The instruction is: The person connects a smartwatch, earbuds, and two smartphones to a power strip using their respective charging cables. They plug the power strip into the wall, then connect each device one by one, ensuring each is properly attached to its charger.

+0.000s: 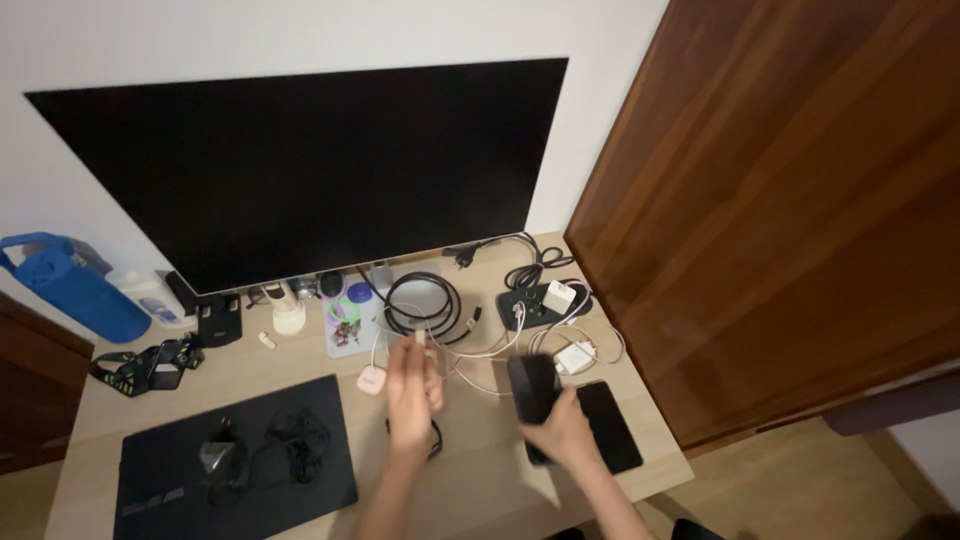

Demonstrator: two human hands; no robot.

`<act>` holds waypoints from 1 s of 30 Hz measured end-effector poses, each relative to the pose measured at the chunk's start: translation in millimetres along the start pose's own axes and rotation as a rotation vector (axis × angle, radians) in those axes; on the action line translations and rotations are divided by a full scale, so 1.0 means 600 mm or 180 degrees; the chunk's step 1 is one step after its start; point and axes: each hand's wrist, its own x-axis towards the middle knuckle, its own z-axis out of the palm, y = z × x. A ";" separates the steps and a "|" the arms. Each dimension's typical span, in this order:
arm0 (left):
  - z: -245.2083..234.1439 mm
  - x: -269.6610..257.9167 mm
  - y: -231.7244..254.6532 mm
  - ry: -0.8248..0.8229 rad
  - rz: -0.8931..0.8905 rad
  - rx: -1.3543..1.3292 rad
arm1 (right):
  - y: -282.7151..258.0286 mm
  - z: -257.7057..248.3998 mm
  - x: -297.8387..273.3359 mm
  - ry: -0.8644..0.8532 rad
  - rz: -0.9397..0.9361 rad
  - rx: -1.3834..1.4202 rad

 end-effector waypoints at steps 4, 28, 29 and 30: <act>-0.010 0.009 -0.078 0.0079 0.0081 0.0290 | -0.081 -0.082 0.037 0.0337 -0.0301 0.0115; 0.115 0.014 -0.174 -0.0524 -0.0124 0.0637 | -0.327 -0.203 0.105 0.0652 -0.1769 0.0922; 0.118 0.018 -0.173 -0.0501 -0.0170 0.0662 | -0.330 -0.203 0.103 0.0712 -0.1845 0.0948; 0.120 0.022 -0.174 -0.0478 -0.0218 0.0686 | -0.333 -0.204 0.102 0.0771 -0.1918 0.0973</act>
